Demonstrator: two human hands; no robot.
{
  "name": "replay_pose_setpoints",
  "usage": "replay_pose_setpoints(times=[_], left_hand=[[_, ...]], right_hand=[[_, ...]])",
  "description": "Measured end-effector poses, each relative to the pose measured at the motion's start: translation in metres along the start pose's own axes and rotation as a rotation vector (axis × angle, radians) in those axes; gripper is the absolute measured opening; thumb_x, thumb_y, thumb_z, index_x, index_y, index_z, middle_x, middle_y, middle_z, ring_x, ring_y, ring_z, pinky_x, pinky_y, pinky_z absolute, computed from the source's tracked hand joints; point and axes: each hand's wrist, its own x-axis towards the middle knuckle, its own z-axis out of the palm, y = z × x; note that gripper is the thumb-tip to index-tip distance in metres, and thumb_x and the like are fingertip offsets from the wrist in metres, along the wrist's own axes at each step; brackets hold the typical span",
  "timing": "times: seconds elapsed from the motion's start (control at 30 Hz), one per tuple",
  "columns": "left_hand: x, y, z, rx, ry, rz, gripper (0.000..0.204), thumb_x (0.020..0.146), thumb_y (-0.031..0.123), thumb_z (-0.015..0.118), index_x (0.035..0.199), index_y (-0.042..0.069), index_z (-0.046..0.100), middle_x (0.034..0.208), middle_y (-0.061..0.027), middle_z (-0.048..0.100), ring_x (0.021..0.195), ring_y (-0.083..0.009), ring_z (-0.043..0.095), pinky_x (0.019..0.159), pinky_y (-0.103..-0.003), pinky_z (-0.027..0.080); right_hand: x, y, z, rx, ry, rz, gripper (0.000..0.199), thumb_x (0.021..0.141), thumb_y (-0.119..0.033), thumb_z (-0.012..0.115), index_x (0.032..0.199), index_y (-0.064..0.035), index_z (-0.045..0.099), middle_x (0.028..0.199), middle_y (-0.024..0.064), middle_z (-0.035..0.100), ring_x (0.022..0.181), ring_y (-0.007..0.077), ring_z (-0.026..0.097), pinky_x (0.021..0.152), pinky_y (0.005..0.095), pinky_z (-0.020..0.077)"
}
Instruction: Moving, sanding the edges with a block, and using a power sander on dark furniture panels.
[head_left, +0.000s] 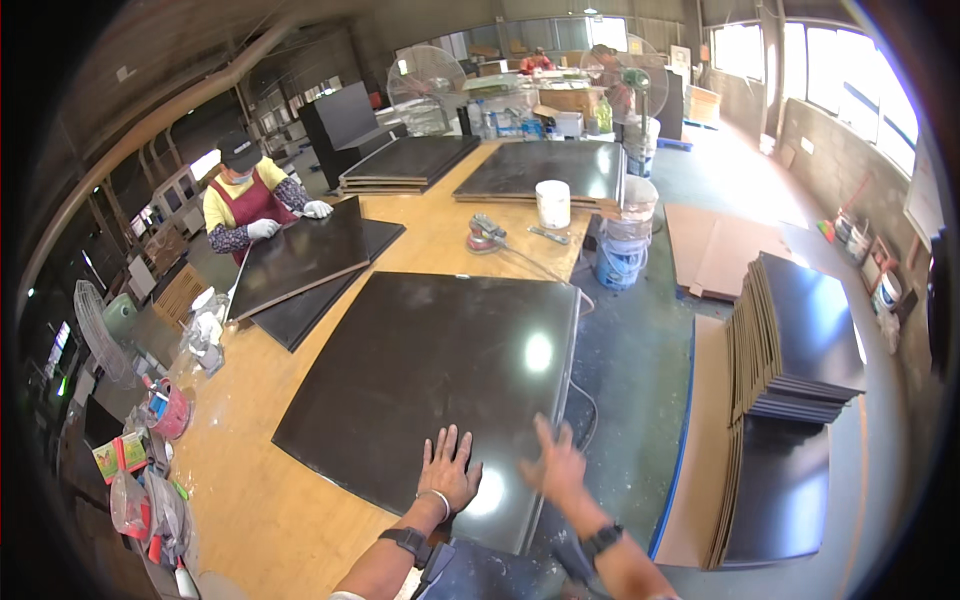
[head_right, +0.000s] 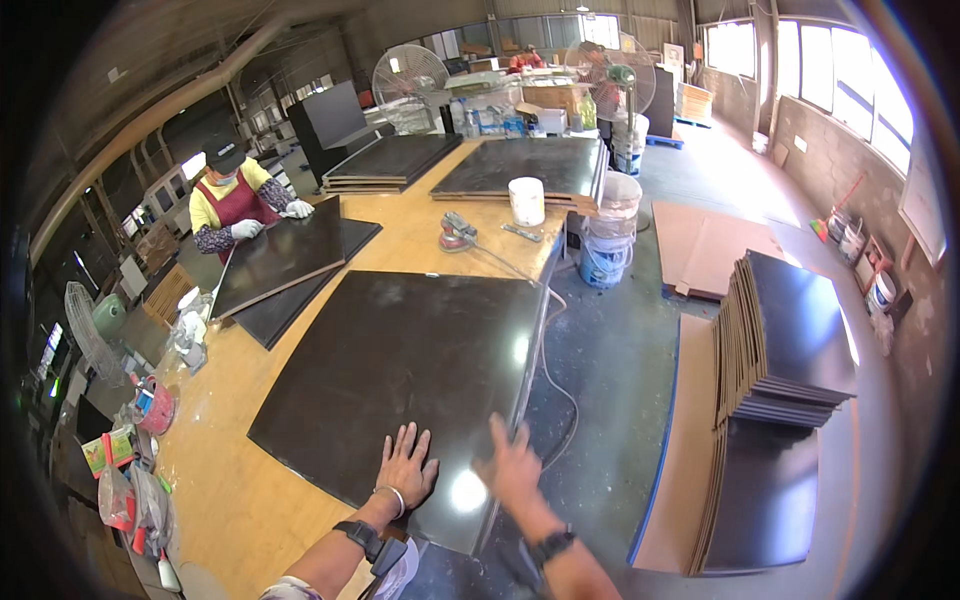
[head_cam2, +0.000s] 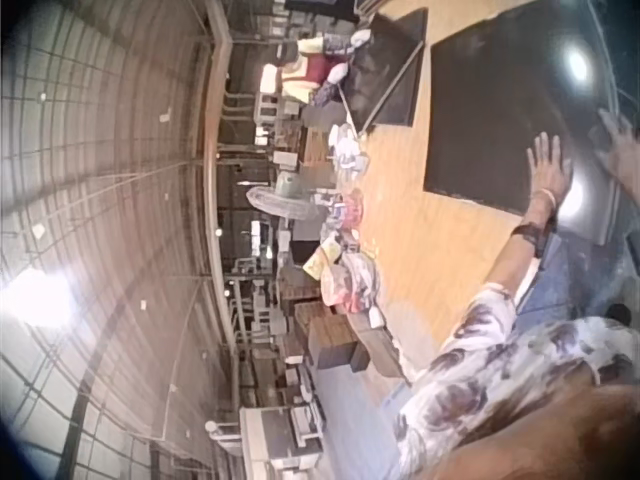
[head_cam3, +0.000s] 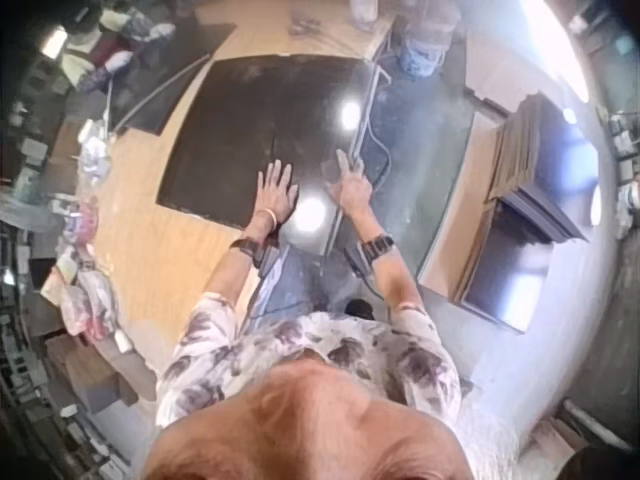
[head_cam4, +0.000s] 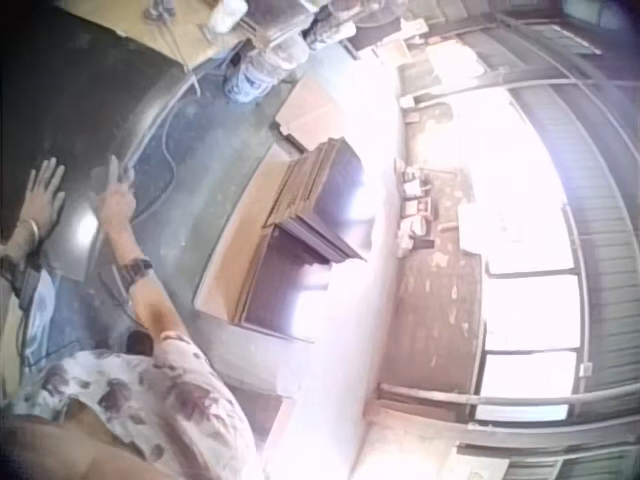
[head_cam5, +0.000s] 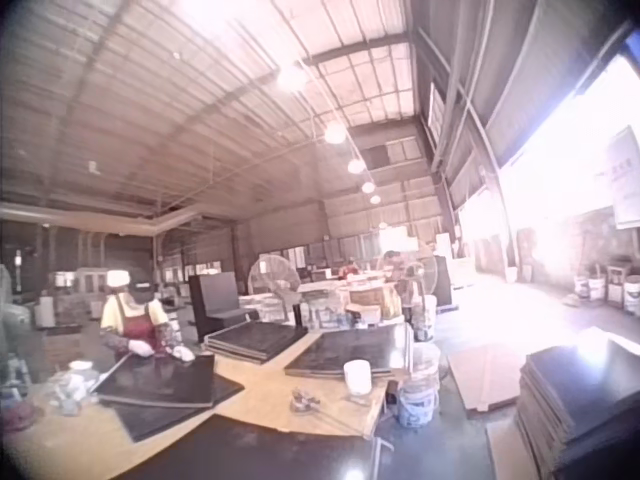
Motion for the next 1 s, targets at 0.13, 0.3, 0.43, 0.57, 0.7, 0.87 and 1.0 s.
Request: replay_pose_setpoints(times=[0.13, 0.3, 0.43, 0.57, 0.7, 0.87, 1.0], left_hand=[[0.005, 0.0, -0.001, -0.001, -0.016, -0.007, 0.061, 0.09, 0.043, 0.035, 0.141, 0.01, 0.026, 0.148, -0.0138, 0.017, 0.138, -0.0266, 0.012, 0.112, -0.043, 0.006], [-0.001, -0.013, -0.01, -0.066, 0.024, -0.122, 0.06, 0.09, 0.044, 0.036, 0.14, 0.013, 0.027, 0.148, -0.0113, 0.018, 0.138, -0.0258, 0.014, 0.112, -0.043, 0.008], [0.012, 0.007, -0.005, -0.059, 0.038, -0.086, 0.06, 0.091, 0.045, 0.037, 0.14, 0.013, 0.028, 0.148, -0.0106, 0.019, 0.137, -0.0258, 0.014, 0.112, -0.044, 0.01], [-0.003, 0.001, -0.009, -0.039, 0.01, -0.076, 0.06, 0.091, 0.045, 0.037, 0.14, 0.012, 0.028, 0.148, -0.0105, 0.019, 0.138, -0.0258, 0.014, 0.112, -0.044, 0.01], [-0.008, 0.001, -0.006, -0.059, 0.017, -0.057, 0.06, 0.091, 0.045, 0.037, 0.138, 0.01, 0.03, 0.147, -0.0131, 0.02, 0.137, -0.0281, 0.016, 0.111, -0.045, 0.012], [0.021, 0.014, -0.007, -0.003, 0.037, -0.025, 0.058, 0.088, 0.04, 0.044, 0.136, 0.008, 0.033, 0.145, -0.0144, 0.023, 0.136, -0.0307, 0.017, 0.111, -0.045, 0.013], [0.027, 0.0, -0.013, -0.012, 0.044, -0.453, 0.065, 0.09, 0.045, 0.035, 0.141, 0.006, 0.022, 0.148, -0.0202, 0.012, 0.138, -0.0335, 0.007, 0.111, -0.046, 0.005]], right_hand=[[0.115, 0.018, -0.014, -0.04, -0.037, 0.127, 0.084, 0.068, -0.044, 0.066, 0.139, -0.0238, 0.026, 0.131, 0.0293, 0.036, 0.097, 0.0433, 0.057, 0.08, 0.046, 0.0488], [0.02, 0.005, 0.007, 0.1, -0.049, -0.1, 0.091, 0.064, -0.034, 0.072, 0.14, -0.0244, 0.024, 0.131, 0.0299, 0.035, 0.101, 0.0447, 0.055, 0.08, 0.0472, 0.0488], [-0.108, 0.006, 0.007, -0.022, -0.132, -0.166, 0.096, 0.058, -0.032, 0.078, 0.139, -0.0221, 0.026, 0.135, 0.0318, 0.027, 0.102, 0.048, 0.052, 0.082, 0.0486, 0.0478], [-0.023, -0.006, -0.008, -0.024, -0.119, -0.077, 0.095, 0.06, -0.032, 0.077, 0.139, -0.0224, 0.025, 0.134, 0.032, 0.029, 0.105, 0.0463, 0.052, 0.083, 0.0464, 0.0478], [0.118, 0.017, -0.011, -0.089, -0.042, 0.077, 0.091, 0.066, -0.04, 0.07, 0.141, -0.0256, 0.021, 0.132, 0.0295, 0.034, 0.106, 0.0427, 0.052, 0.087, 0.0443, 0.0458], [0.129, 0.05, -0.019, 0.12, 0.056, -0.009, 0.088, 0.066, -0.039, 0.071, 0.14, -0.0229, 0.026, 0.131, 0.0271, 0.037, 0.108, 0.0426, 0.051, 0.088, 0.0437, 0.0447], [-0.048, -0.002, 0.009, 0.171, -0.076, -0.162, 0.084, 0.064, -0.033, 0.074, 0.136, -0.016, 0.034, 0.13, 0.0301, 0.036, 0.102, 0.047, 0.053, 0.082, 0.0461, 0.0486]])
